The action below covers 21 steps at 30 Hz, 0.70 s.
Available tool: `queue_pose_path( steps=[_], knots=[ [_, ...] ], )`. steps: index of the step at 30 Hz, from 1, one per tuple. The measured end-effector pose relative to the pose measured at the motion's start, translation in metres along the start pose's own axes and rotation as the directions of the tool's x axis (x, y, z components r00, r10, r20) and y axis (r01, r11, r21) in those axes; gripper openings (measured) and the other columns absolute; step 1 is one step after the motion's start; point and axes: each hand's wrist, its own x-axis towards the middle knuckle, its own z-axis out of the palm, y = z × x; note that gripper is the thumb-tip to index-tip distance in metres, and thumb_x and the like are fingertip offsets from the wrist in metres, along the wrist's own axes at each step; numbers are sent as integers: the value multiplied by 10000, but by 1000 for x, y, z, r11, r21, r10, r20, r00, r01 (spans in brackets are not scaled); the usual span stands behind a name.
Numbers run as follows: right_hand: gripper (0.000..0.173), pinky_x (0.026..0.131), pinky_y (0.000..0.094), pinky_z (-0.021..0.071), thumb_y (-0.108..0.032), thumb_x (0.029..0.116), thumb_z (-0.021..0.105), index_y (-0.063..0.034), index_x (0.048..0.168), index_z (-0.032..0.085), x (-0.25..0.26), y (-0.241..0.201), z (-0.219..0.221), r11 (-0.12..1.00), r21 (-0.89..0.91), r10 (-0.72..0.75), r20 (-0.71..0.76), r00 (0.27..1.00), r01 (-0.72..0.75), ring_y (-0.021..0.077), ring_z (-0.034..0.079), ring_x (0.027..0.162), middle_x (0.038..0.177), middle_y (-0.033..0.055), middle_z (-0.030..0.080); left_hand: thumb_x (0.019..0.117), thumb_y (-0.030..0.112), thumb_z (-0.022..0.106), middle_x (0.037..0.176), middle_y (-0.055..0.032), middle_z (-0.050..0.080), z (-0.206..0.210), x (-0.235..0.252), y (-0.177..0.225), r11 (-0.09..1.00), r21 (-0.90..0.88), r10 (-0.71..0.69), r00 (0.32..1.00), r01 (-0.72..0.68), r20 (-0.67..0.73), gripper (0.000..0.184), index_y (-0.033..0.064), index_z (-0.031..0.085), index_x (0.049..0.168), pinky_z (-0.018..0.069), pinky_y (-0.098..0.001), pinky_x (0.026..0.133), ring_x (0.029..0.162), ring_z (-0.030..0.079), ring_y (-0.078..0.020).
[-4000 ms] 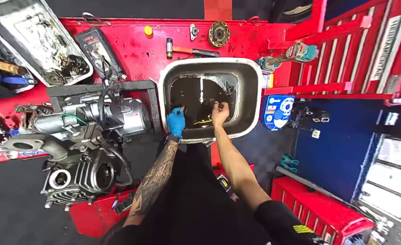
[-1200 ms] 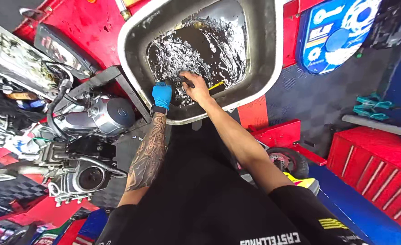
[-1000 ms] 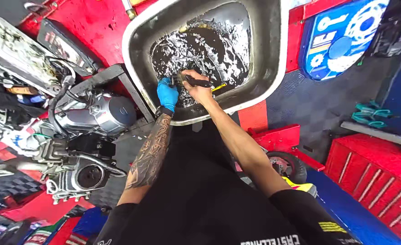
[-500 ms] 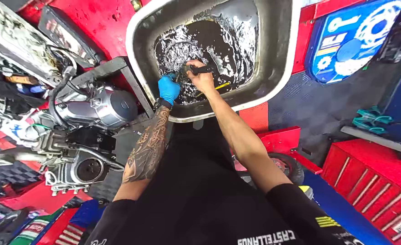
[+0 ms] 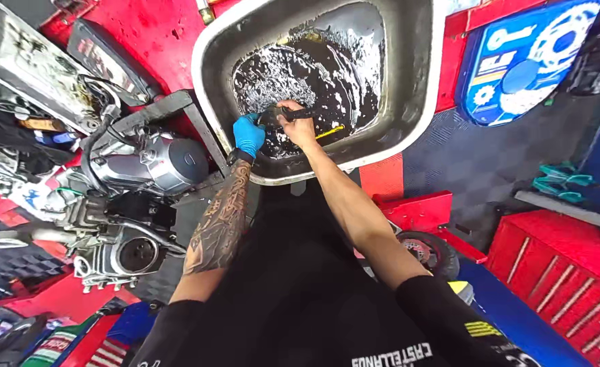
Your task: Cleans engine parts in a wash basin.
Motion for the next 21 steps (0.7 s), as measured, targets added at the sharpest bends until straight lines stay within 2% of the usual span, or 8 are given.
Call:
queue_pose_path(
  steps=[3, 5, 7, 11, 15, 17, 20, 21],
  knots=[
    [358, 898, 379, 595, -183, 948, 704, -121, 1301, 694, -4, -13, 0, 1000, -9, -29, -67, 997, 29, 141, 720, 989, 1191, 49, 743, 929, 213, 678, 1151, -169, 725, -4, 4, -6, 1000, -9, -16, 1000, 16, -4, 322, 103, 725, 1228, 494, -601, 1014, 1136, 672, -343],
    [371, 866, 359, 605, -142, 963, 683, -113, 1332, 675, -12, -24, 8, 993, 57, -97, -36, 995, 99, 130, 719, 970, 1222, 51, 733, 933, 212, 667, 1161, -160, 731, -3, 4, -8, 1000, 1, -26, 999, 26, -22, 328, 107, 730, 1237, 496, -593, 1024, 1144, 677, -336],
    [364, 947, 376, 591, -107, 955, 666, -110, 1318, 686, -20, -16, 16, 994, 24, -111, 62, 992, 109, 146, 716, 1055, 1236, 58, 732, 935, 212, 653, 1144, -189, 725, -1, 4, -7, 998, 45, -42, 999, 42, -21, 298, 78, 735, 1188, 495, -610, 1011, 1134, 674, -365],
    [366, 880, 461, 592, -140, 919, 651, -137, 1281, 704, -18, -16, 14, 980, -198, -14, 90, 996, 32, 221, 736, 964, 1080, 86, 764, 955, 244, 653, 1200, -175, 716, -6, 5, 0, 995, 69, -78, 997, 78, -4, 347, 105, 716, 1266, 486, -600, 1037, 1178, 660, -358],
    [360, 951, 387, 590, -116, 954, 671, -111, 1314, 686, -17, -34, 25, 994, -5, -110, -30, 993, 110, 157, 722, 1055, 1211, 63, 741, 937, 231, 645, 1171, -212, 705, -6, 4, 2, 994, 48, -99, 994, 97, 41, 307, 62, 732, 1177, 486, -629, 1003, 1155, 653, -389],
    [351, 943, 407, 590, -140, 939, 682, -124, 1288, 704, -20, -22, 26, 999, -20, -36, -8, 999, 35, 165, 724, 1039, 1181, 65, 749, 912, 244, 684, 1160, -202, 714, -1, 6, -9, 989, -45, -136, 989, 139, 61, 321, 66, 739, 1173, 513, -621, 984, 1122, 673, -374],
    [353, 954, 478, 563, -196, 919, 659, -164, 1268, 709, -10, -19, 7, 972, -210, 120, 57, 991, -106, 230, 710, 1062, 1154, 79, 745, 946, 251, 709, 1137, -173, 723, 5, 7, -17, 919, -351, -164, 984, 179, 73, 362, 32, 693, 1234, 596, -509, 934, 1014, 726, -286],
    [350, 954, 461, 565, -191, 934, 657, -156, 1279, 706, -11, -23, 3, 978, -191, 92, 28, 995, -85, 215, 714, 1058, 1169, 71, 748, 969, 225, 696, 1121, -171, 721, 4, 3, -13, 863, -465, -178, 980, 199, 88, 363, 8, 665, 1259, 613, -461, 892, 958, 733, -257]
  ],
)
